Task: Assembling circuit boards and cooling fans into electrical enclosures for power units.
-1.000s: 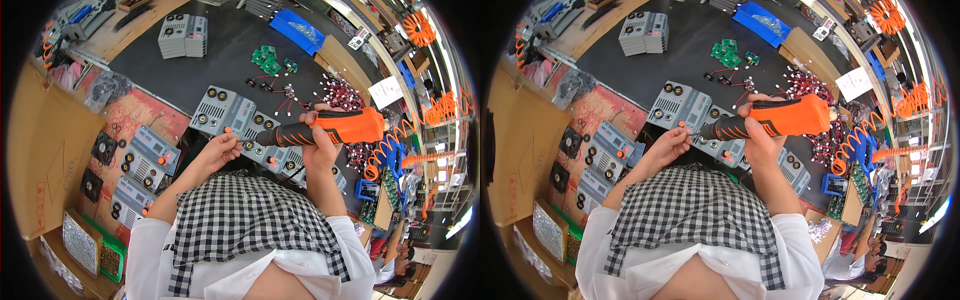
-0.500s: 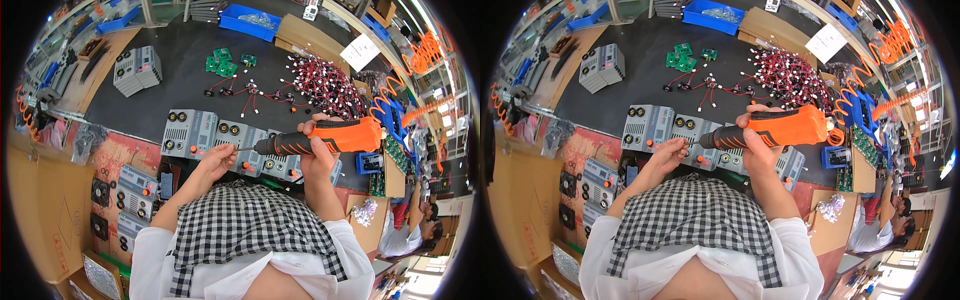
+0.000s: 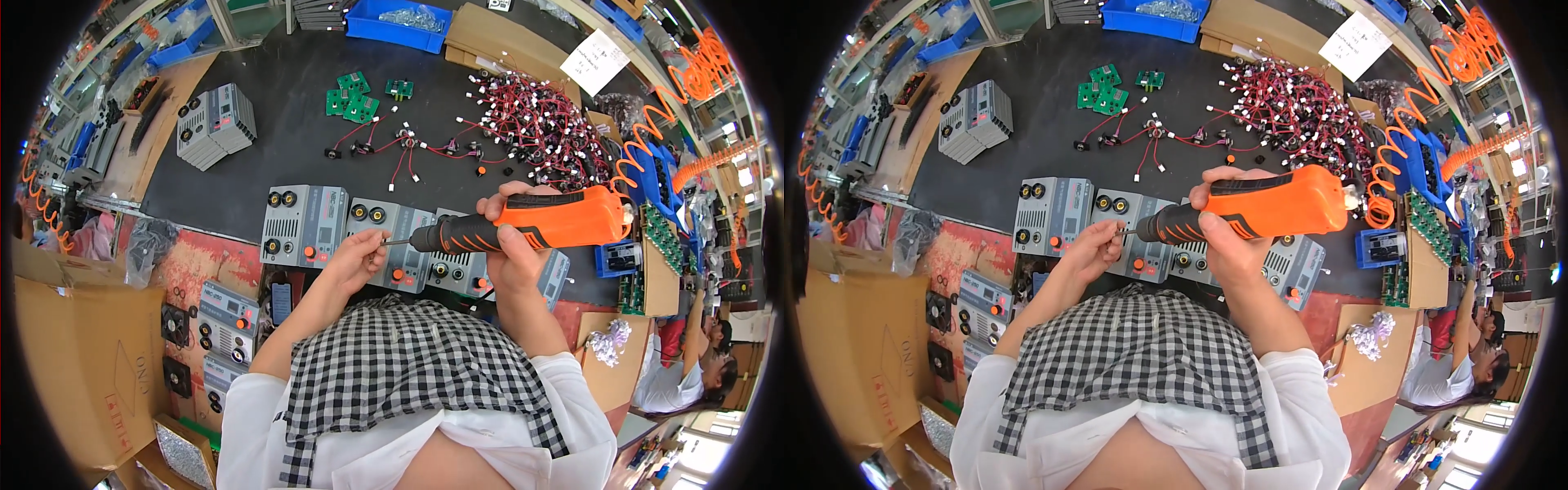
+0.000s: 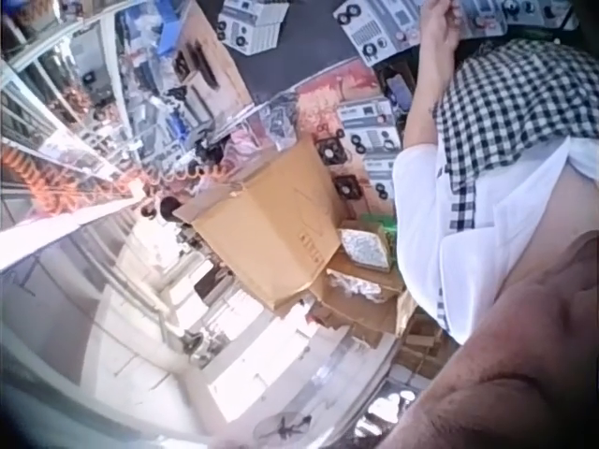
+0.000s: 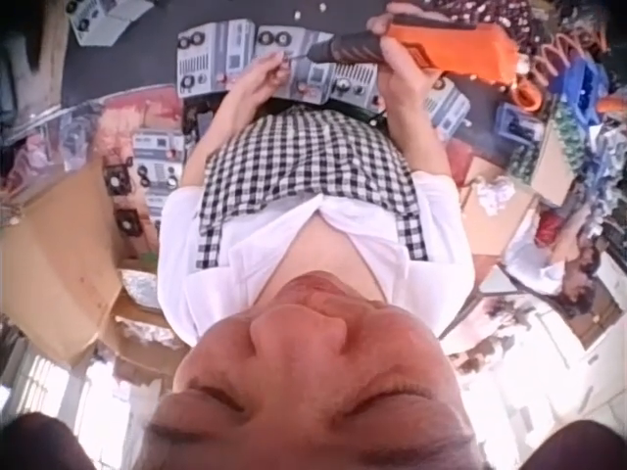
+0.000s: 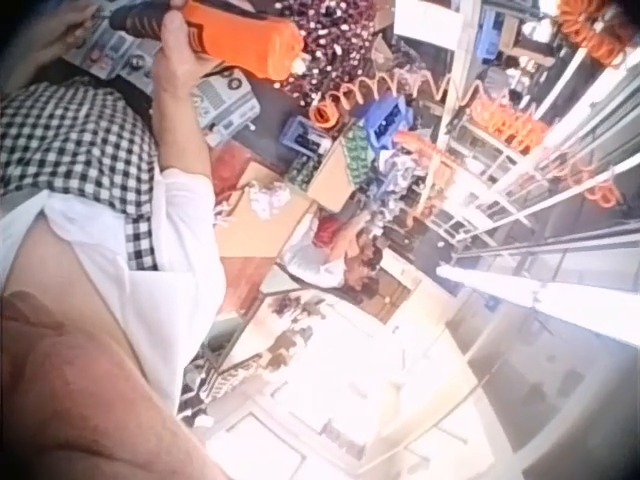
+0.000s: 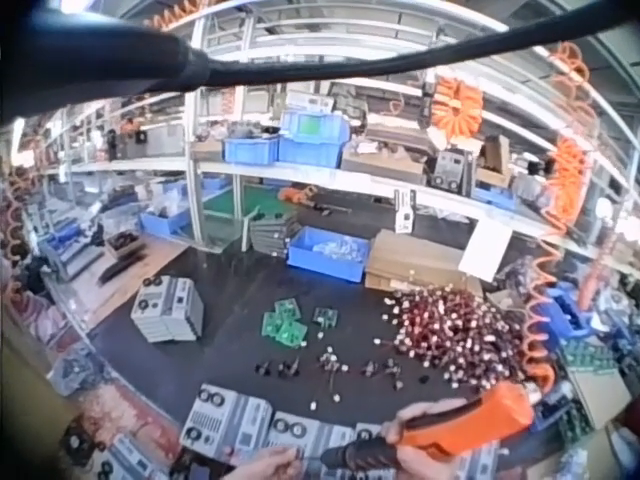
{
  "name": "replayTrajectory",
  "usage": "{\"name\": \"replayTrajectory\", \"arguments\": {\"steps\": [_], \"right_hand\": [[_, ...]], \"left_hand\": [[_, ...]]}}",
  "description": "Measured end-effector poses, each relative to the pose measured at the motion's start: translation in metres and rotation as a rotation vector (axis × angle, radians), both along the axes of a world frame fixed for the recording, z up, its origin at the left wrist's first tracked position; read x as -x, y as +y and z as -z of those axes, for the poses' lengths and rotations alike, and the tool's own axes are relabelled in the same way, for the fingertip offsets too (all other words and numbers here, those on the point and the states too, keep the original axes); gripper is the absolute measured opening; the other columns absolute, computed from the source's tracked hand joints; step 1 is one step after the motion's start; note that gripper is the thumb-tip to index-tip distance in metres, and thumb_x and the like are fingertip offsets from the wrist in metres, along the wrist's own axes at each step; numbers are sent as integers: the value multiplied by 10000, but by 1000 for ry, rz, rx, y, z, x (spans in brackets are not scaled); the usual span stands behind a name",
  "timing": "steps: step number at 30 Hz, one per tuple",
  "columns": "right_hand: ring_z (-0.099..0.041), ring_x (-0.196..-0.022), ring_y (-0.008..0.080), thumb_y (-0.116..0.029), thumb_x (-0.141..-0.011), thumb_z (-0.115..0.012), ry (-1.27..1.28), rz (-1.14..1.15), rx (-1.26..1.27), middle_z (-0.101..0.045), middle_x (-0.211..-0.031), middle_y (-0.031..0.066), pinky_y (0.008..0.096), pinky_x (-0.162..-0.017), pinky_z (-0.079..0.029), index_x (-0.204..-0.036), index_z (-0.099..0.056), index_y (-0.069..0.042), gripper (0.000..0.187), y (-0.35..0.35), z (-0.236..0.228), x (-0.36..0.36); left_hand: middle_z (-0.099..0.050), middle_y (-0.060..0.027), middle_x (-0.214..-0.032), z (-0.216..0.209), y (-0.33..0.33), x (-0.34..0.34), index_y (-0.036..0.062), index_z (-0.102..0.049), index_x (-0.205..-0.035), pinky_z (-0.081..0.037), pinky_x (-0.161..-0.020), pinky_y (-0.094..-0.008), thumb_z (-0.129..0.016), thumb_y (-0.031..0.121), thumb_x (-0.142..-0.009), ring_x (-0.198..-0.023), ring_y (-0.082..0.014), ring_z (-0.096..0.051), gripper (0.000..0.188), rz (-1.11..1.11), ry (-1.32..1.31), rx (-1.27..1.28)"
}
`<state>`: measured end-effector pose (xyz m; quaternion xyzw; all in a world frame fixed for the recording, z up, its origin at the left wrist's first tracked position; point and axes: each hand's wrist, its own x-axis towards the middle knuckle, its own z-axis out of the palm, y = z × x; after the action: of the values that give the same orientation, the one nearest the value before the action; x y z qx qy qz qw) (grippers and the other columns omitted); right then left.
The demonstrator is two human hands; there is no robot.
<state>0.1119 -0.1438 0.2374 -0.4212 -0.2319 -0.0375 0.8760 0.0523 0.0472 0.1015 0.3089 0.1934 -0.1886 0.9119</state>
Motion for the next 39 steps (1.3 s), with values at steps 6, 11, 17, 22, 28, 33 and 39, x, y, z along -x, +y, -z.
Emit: {"name": "replayTrajectory", "arguments": {"steps": [6,11,17,22,28,33,39], "right_hand": [[-502,-744,185,-12,-623,-597,-13,-4,50,-489,-960,126,377,-712,-410,-978,-380,-80,422,-4,5,-9],[-524,-729,207,31,-612,-594,-7,26,7,-494,-953,168,364,-681,-431,-978,-384,-68,434,-5,5,-15],[-527,-718,204,25,-612,-607,5,4,25,-496,-953,165,363,-677,-431,-990,-380,-81,454,-3,6,-20],[-472,-760,180,-52,-612,-586,26,72,98,-491,-968,92,397,-734,-389,-1039,-381,-114,478,-12,7,-23],[-453,-748,180,-80,-610,-588,46,185,131,-465,-969,94,383,-728,-389,-1041,-376,-113,482,-26,2,-17],[-457,-733,178,-93,-587,-596,118,283,188,-445,-886,87,381,-717,-393,-995,-369,-112,468,-40,-2,-6],[-485,-708,184,-28,-574,-571,90,275,100,-474,-888,112,388,-684,-413,-920,-361,-94,410,-54,-10,-4]], "left_hand": [[-499,-6,-621,-7,-4,-10,30,-513,-948,-326,-446,-167,-490,158,-834,-507,-71,-432,174,14,30,-19],[-486,0,-597,-7,-4,-17,30,-514,-949,-325,-428,-160,-496,164,-831,-483,-68,-427,180,37,23,-34],[-499,-2,-597,2,3,-29,24,-509,-979,-339,-425,-161,-495,212,-837,-491,-69,-459,236,131,-30,-23],[-513,-5,-619,-4,22,-64,20,-536,-984,-369,-444,-176,-488,324,-834,-514,-75,-489,342,294,-12,-235],[-573,-38,-699,5,108,-144,91,-568,-915,-440,-542,-291,-616,132,-652,-617,-161,-559,270,360,-318,-1689],[-596,-90,-806,23,111,-165,149,-557,-911,-447,-668,-378,-573,82,-646,-833,-262,-564,274,528,-354,-2212],[-539,-39,-667,21,112,-149,90,-524,-846,-393,-517,-297,-582,102,-703,-621,-194,-521,155,298,-389,-1847]]}}
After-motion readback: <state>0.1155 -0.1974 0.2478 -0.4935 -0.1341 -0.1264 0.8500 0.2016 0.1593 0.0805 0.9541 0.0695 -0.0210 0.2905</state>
